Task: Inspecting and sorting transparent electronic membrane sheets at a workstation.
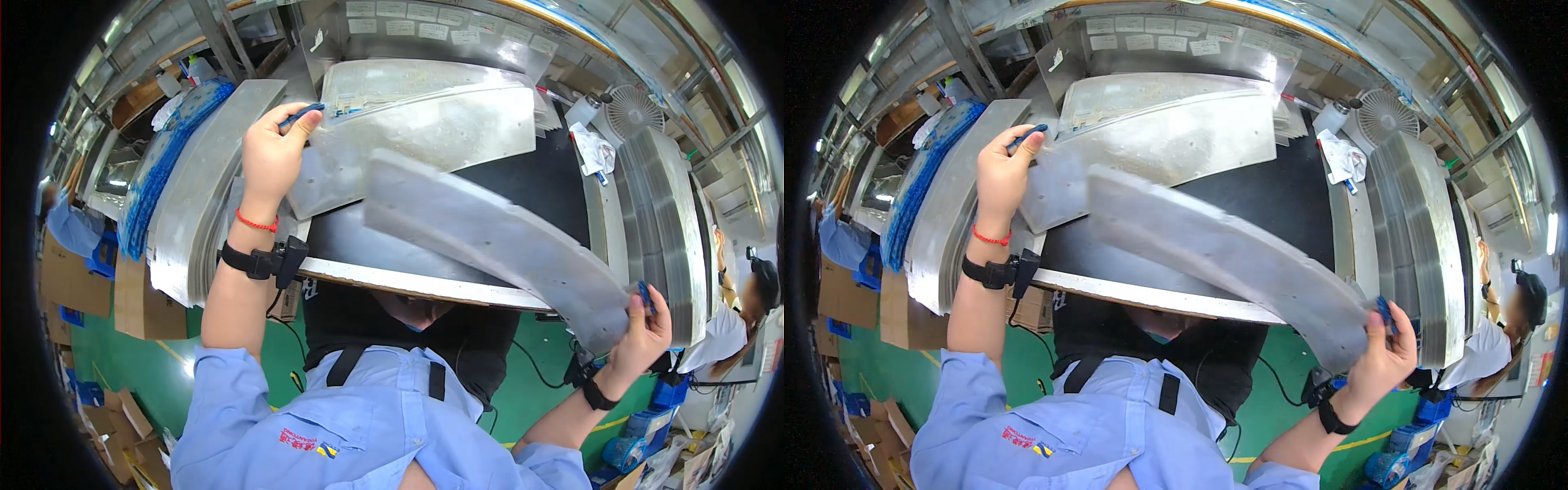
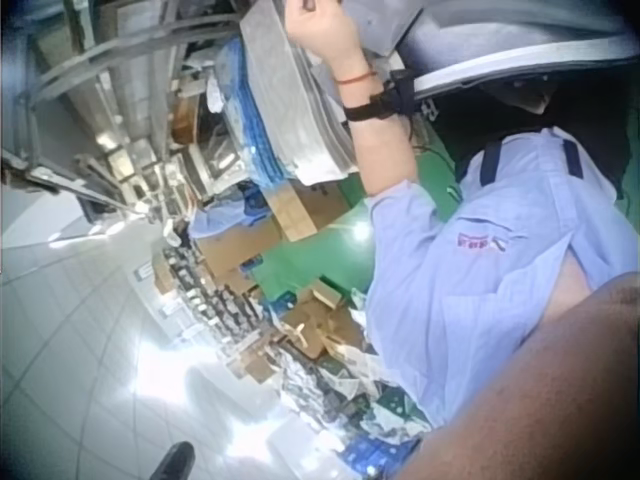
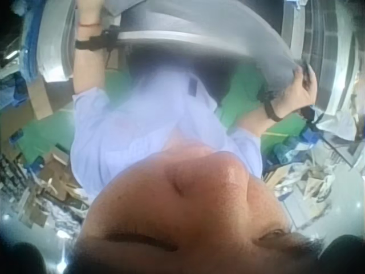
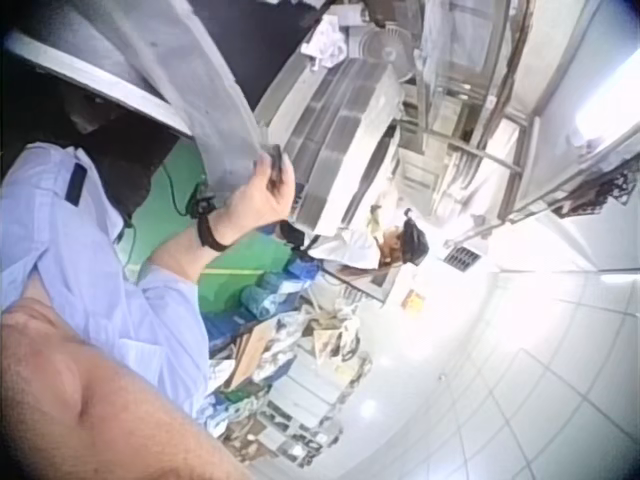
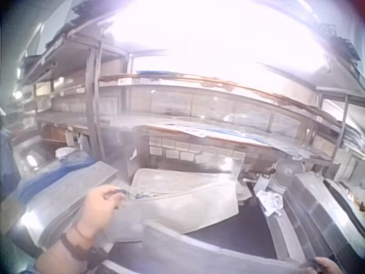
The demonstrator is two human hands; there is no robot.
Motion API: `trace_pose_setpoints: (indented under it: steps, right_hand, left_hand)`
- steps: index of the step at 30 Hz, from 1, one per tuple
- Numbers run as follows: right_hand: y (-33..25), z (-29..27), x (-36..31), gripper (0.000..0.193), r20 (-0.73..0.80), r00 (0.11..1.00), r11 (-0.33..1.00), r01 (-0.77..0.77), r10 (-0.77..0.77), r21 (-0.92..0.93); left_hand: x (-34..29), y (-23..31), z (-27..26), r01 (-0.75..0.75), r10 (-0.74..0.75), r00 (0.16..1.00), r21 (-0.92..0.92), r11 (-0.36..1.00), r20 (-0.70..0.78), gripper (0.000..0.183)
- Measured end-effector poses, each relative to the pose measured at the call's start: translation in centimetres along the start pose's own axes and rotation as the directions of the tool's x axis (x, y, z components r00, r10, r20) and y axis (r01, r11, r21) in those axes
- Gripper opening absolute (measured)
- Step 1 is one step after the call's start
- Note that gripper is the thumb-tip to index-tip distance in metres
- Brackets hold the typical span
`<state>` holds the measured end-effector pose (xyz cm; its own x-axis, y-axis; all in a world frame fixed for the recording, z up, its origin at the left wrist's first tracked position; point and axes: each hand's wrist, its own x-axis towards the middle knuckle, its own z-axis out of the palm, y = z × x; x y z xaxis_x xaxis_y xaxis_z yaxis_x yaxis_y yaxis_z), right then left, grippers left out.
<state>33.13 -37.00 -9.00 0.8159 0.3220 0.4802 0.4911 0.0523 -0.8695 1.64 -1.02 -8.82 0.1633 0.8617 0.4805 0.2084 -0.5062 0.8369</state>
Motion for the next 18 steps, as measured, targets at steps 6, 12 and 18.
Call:
trace_pose_setpoints:
  steps: [6,12,18]
  right_hand:
    - [-1.1,-2.9,-2.1,0.025,-0.215,0.975,0.991,-0.087,0.063,-0.102]
    - [-4.9,1.4,-8.2,0.021,-0.226,0.974,0.987,-0.027,-0.010,-0.160]
    - [-8.0,8.5,-11.9,0.023,0.261,0.928,0.960,0.279,-0.267,-0.011]
  left_hand:
    - [-0.7,1.6,-0.6,-0.029,0.034,0.998,0.079,0.996,-0.055,0.026]
    - [-3.2,4.6,0.6,-0.197,0.208,0.978,0.208,0.958,-0.034,0.024]
    - [-9.0,6.8,1.5,-0.474,0.463,0.880,0.123,0.872,0.107,0.029]
